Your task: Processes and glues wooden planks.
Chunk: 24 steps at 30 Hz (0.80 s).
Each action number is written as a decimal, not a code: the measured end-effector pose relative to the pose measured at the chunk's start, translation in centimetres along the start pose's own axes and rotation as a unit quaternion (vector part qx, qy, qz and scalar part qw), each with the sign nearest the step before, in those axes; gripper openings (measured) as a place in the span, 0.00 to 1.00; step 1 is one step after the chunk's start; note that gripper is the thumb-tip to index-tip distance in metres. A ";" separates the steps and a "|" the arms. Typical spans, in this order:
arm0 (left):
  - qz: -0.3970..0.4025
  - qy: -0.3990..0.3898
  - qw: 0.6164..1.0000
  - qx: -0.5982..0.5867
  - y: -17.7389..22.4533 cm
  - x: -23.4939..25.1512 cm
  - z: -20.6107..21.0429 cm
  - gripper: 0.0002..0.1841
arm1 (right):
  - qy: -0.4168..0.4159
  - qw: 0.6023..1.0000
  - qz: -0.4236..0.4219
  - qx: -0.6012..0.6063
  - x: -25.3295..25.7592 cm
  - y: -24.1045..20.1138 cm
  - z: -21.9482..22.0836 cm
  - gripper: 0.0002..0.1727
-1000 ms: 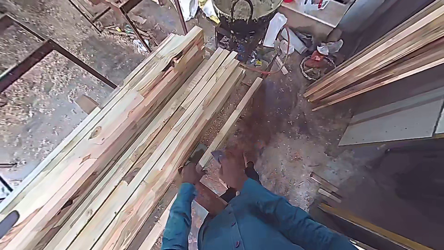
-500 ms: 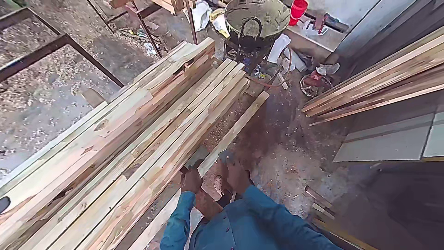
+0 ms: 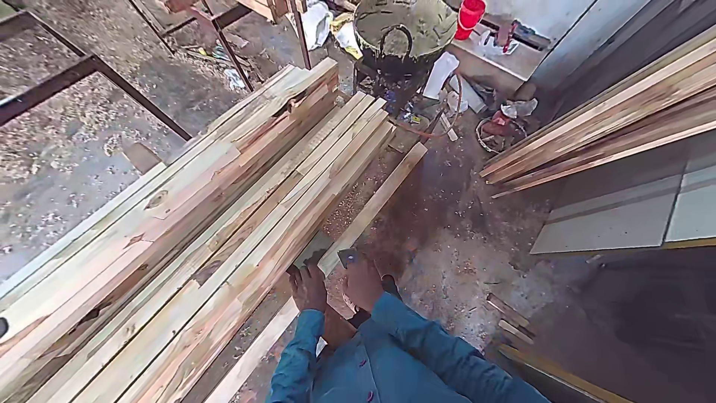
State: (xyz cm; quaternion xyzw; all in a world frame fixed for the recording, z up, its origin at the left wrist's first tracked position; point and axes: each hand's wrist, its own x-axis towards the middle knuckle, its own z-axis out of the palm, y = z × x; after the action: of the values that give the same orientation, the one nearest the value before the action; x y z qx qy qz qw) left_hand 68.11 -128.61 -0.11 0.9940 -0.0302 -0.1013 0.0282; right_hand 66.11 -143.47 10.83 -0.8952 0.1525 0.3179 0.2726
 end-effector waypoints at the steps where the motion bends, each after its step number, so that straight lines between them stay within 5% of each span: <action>1: 0.016 0.005 1.000 0.021 -0.2 0.2 0.5 0.29 | 0.008 1.000 -0.013 0.004 0.1 0.8 -0.5 0.31; 8: 0.038 -0.310 0.939 -0.143 -4.0 4.8 -4.3 0.38 | 0.264 0.957 -0.098 0.075 6.4 8.0 -4.3 0.33; 12: 0.035 -0.314 0.940 -0.126 -3.9 5.3 -3.7 0.33 | 0.218 0.973 -0.065 0.027 9.5 8.5 -2.4 0.39; 17: -0.025 -0.252 0.963 -0.096 -2.3 3.4 -3.7 0.29 | 0.132 0.988 -0.057 -0.050 4.9 7.3 1.2 0.43; 20: -0.054 -0.209 0.973 -0.086 -0.7 1.5 -3.8 0.27 | 0.205 0.978 -0.005 0.026 5.0 7.8 -4.0 0.36; 24: -0.043 -0.151 0.982 -0.102 -0.4 0.5 -2.5 0.30 | 0.279 0.957 0.033 0.069 11.2 11.4 -12.5 0.26</action>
State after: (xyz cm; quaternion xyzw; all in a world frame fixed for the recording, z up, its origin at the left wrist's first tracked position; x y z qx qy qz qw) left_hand 69.17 -128.09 2.21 0.9594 0.0192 -0.2542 0.1205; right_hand 75.53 -161.09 7.19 -0.9220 0.2732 0.0530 0.2693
